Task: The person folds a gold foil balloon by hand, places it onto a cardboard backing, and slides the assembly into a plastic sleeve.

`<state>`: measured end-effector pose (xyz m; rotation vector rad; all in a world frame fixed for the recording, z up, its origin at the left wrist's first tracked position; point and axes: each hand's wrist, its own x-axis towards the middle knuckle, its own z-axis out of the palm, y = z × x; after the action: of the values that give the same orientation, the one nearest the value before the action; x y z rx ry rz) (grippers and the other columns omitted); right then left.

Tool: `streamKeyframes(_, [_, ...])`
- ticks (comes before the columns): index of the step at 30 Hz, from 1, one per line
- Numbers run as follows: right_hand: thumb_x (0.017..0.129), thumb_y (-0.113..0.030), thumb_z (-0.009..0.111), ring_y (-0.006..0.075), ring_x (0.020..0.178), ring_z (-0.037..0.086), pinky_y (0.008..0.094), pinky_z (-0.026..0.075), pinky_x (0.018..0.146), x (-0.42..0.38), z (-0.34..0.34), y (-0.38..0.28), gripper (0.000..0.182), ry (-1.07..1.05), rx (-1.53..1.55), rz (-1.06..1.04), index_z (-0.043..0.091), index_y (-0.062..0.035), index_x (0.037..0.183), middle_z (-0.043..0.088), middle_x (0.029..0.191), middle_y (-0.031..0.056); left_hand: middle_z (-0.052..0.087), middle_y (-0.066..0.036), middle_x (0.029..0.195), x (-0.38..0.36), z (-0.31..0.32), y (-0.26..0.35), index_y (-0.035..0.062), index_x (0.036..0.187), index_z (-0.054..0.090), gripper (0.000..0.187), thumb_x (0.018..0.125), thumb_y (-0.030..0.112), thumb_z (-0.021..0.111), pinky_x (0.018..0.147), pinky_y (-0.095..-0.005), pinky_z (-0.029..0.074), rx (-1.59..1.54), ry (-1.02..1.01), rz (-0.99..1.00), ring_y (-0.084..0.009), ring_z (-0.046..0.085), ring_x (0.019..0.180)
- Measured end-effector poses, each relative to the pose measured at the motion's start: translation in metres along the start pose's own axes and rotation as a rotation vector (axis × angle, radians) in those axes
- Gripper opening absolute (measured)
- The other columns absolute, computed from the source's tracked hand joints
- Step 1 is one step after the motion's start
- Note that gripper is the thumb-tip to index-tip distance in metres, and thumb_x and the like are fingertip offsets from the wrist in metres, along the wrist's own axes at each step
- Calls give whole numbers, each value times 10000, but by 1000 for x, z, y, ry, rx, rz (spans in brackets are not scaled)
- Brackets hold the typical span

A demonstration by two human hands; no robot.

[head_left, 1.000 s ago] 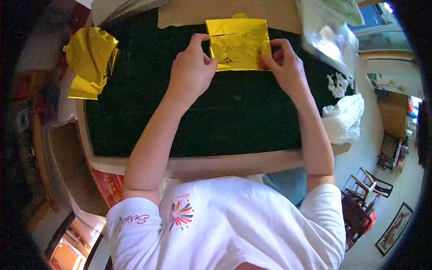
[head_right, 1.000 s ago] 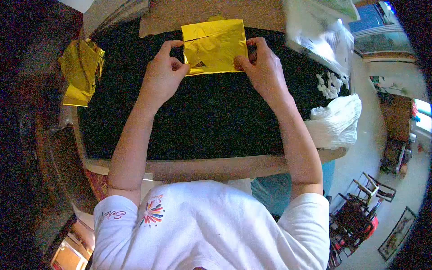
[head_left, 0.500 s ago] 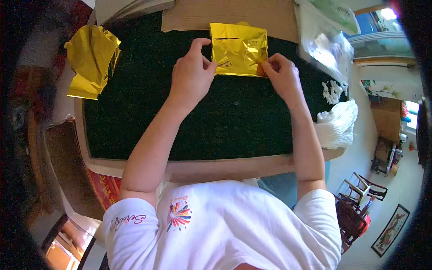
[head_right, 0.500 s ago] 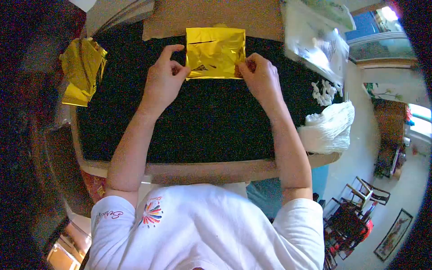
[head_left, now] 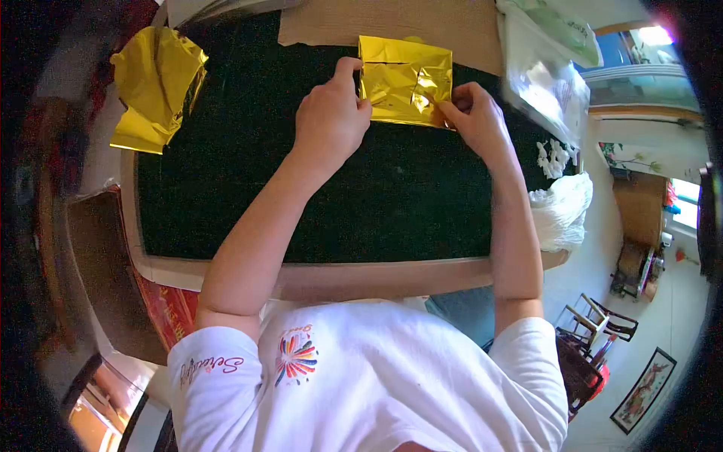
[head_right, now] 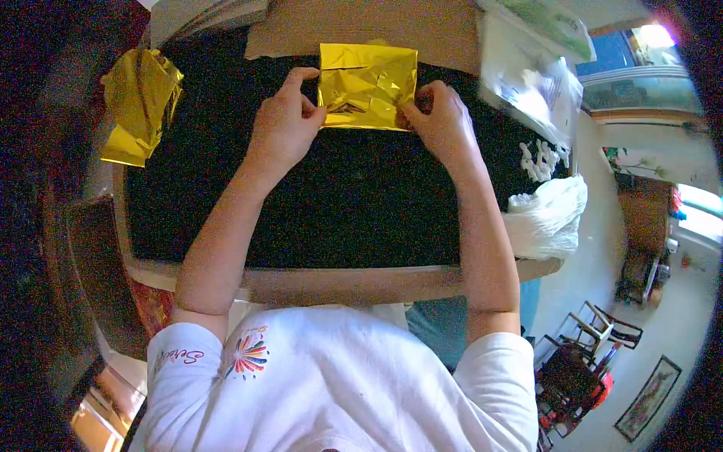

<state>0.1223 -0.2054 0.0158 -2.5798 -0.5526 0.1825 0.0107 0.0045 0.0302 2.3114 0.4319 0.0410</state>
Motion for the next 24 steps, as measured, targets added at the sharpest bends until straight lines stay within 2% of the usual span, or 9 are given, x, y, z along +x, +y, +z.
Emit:
streamKeyframes(4, [838, -184, 725, 252, 894, 636, 332, 525, 780, -16, -11, -25, 349, 178, 51, -74, 585, -9, 1105, 612, 997, 146, 689, -119, 825, 3, 2, -2, 80, 1279, 454, 468, 847, 133, 627, 714, -442, 546, 35, 4, -26, -306, 688, 784])
streamKeyframes(6, [804, -145, 737, 289, 1005, 598, 376, 498, 874, -34, -16, -37, 380, 128, -91, -468, 583, -34, 1133, 575, 1105, 145, 691, -113, 827, 1, 1, -2, 71, 1272, 461, 454, 852, 134, 623, 707, -431, 548, -26, 7, -14, -306, 689, 783])
streamKeyframes(7, [804, -145, 737, 289, 1005, 598, 376, 498, 874, -38, -13, -42, 380, 129, -89, -472, 583, -34, 1133, 575, 1105, 145, 691, -113, 827, 1, 1, -3, 71, 1272, 461, 454, 852, 134, 623, 707, -431, 548, -24, 11, -15, -306, 689, 783])
streamKeyframes(9, [764, -104, 738, 315, 1067, 564, 422, 451, 954, -43, -6, -46, 422, 106, -236, -660, 579, -61, 1152, 570, 1133, 124, 692, -115, 823, 2, 1, -4, 68, 1269, 469, 459, 845, 127, 637, 720, -415, 547, -72, 13, -16, -297, 691, 795])
streamKeyframes(14, [762, -39, 679, 303, 1064, 574, 429, 441, 969, -34, 11, -37, 398, 230, -273, -711, 593, -79, 1149, 595, 1160, 104, 692, -107, 823, 5, 1, -13, 61, 1248, 495, 453, 829, 100, 665, 745, -383, 543, -236, 6, -65, -263, 692, 804])
streamKeyframes(19, [753, -12, 654, 262, 979, 621, 418, 454, 950, -25, 1, -43, 317, 262, -311, -793, 629, -63, 1065, 656, 1035, 77, 690, -101, 883, 7, -9, -21, 53, 1255, 511, 445, 835, 78, 658, 757, -359, 541, -430, -26, -107, -226, 685, 811])
streamKeyframes(21, [757, -12, 655, 269, 962, 624, 414, 457, 945, -23, -13, -50, 312, 239, -333, -796, 628, -61, 1064, 660, 1016, 82, 669, -118, 1039, 1, -23, -23, 66, 1284, 507, 461, 846, 86, 649, 800, -346, 533, -254, 119, 135, -211, 660, 944])
streamKeyframes(22, [760, -12, 655, 275, 944, 627, 410, 460, 939, -22, -23, -56, 307, 213, -353, -800, 628, -59, 1063, 663, 996, 87, 620, -117, 1186, -4, -29, -23, 85, 1293, 529, 454, 847, 78, 613, 890, -338, 510, -184, 187, 298, -212, 604, 1093])
streamKeyframes(24, [775, -9, 644, 271, 920, 634, 386, 478, 908, -21, -52, -72, 312, 177, -346, -800, 626, -49, 1084, 662, 977, 101, 604, -117, 1221, -7, -43, -21, 89, 1292, 541, 452, 843, 66, 586, 930, -343, 492, -289, 134, 393, -211, 576, 1141])
